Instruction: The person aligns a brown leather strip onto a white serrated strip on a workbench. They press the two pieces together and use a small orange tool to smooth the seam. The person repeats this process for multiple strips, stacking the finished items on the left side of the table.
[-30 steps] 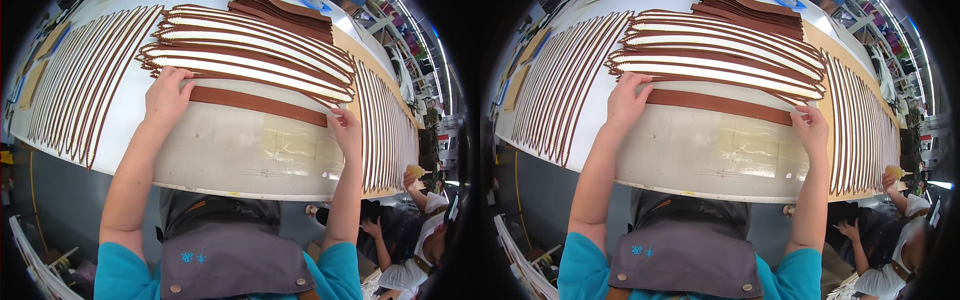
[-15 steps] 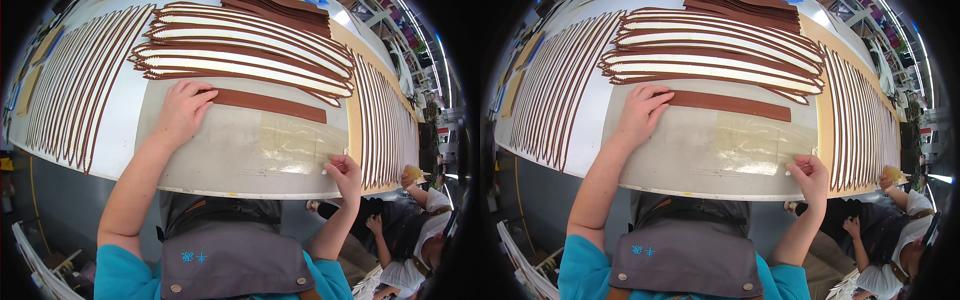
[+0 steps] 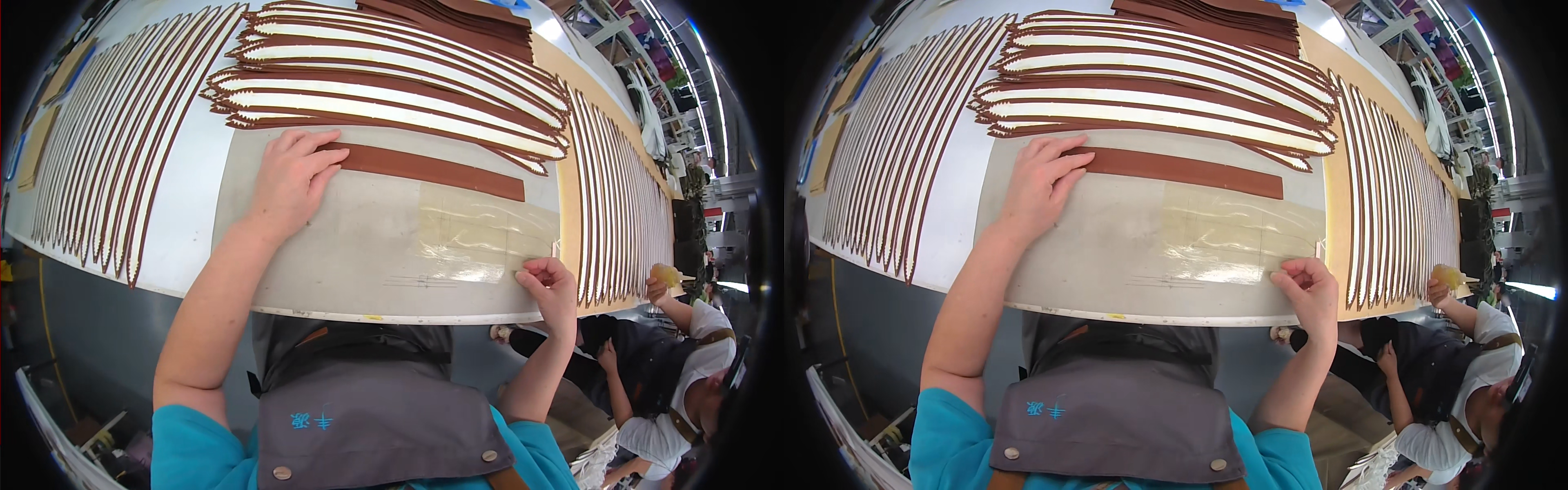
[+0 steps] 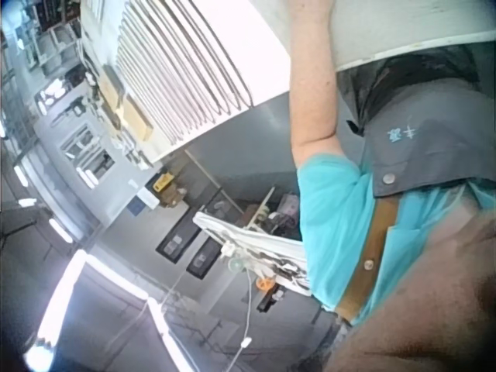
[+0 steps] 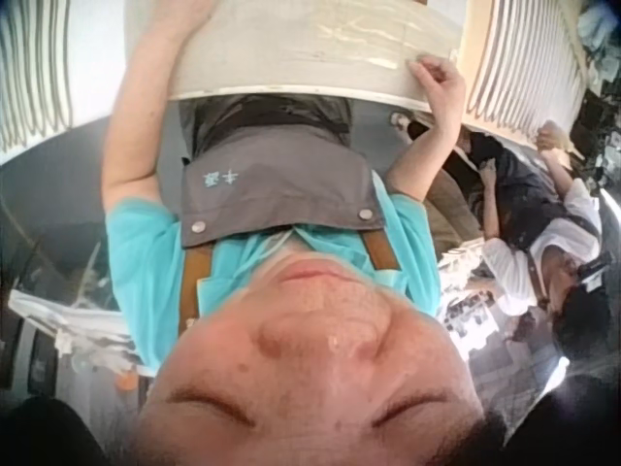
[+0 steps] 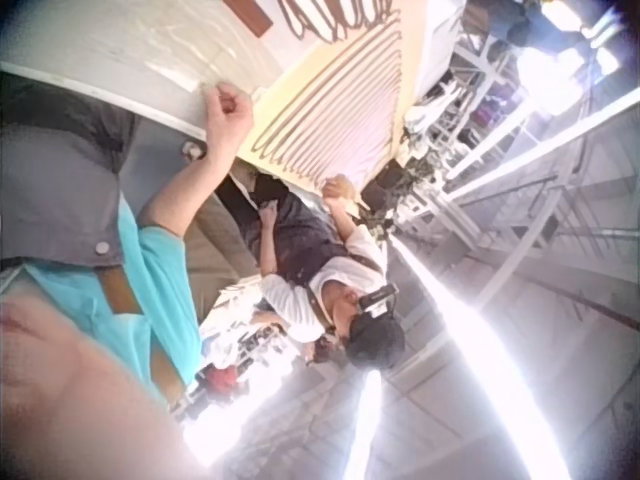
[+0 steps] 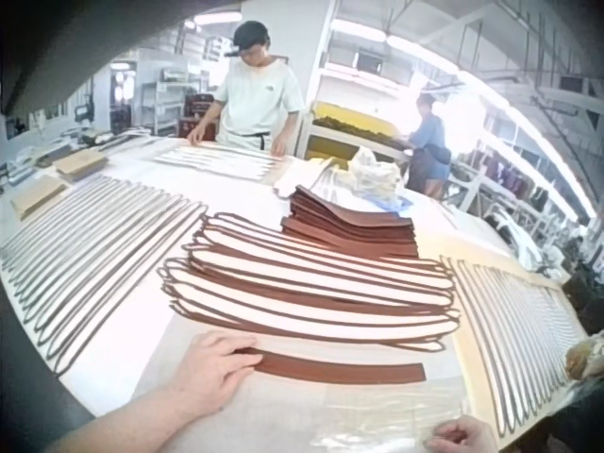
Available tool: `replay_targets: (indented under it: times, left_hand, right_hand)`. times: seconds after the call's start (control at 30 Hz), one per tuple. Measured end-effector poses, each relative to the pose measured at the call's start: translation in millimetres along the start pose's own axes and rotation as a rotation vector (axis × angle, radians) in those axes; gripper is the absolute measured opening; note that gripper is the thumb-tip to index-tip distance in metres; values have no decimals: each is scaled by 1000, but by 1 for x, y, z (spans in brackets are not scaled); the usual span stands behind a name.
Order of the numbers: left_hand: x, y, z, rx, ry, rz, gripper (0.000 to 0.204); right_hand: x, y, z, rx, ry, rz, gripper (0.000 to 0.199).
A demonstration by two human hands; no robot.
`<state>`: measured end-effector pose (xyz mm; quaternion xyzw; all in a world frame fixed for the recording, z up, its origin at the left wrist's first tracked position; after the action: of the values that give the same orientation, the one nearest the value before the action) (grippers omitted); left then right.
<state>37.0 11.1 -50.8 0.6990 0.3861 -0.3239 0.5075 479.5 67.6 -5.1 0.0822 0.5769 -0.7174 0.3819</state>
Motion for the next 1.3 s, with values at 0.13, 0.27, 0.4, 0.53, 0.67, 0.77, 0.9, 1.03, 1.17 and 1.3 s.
replay_targets:
  times: [0.13,0.27,0.4,0.53,0.67,0.77,0.9,1.03,1.17,1.3]
  left_hand:
    - [-1,0,-1,-12,-22,14,25]
    - [-2,0,-2,-9,-17,40,24]
    - [-2,-1,0,-12,-23,57,24]
    - [-2,1,0,11,-3,15,23]
    - [-3,1,-1,13,-1,-8,25]
    - [-8,1,-5,11,48,-25,27]
    - [-18,-11,-29,-30,90,-80,28]
    - [-27,-21,-54,-151,-48,-263,31]
    - [-22,-24,-63,-182,16,-275,40]
    - [-28,-25,-67,-205,-67,-283,42]
  right_hand:
    - [-7,2,8,23,-32,121,16]
    - [-6,2,7,46,-48,63,13]
    - [-4,0,6,54,-59,59,13]
    - [-8,-7,3,33,-51,88,14]
    - [-11,-43,-21,-150,57,175,18]
    - [-5,-68,-66,-365,152,314,23]
    - [4,-74,-134,-500,262,505,33]
    - [18,-87,-171,-534,252,701,39]
    - [11,-90,-181,-453,201,759,40]
    - [8,-88,-185,-486,189,816,40]
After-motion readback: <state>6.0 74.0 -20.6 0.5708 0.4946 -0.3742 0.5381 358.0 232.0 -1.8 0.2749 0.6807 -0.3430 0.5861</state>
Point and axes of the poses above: each hand's wrist, its own z-axis away from the middle knuckle, its own x-axis out of the palm, y = z × x, the point moved 1 cm from there along -z, towards the middle knuckle, and after that the axes turned 14 degrees about -y, right-handed, at the moved point
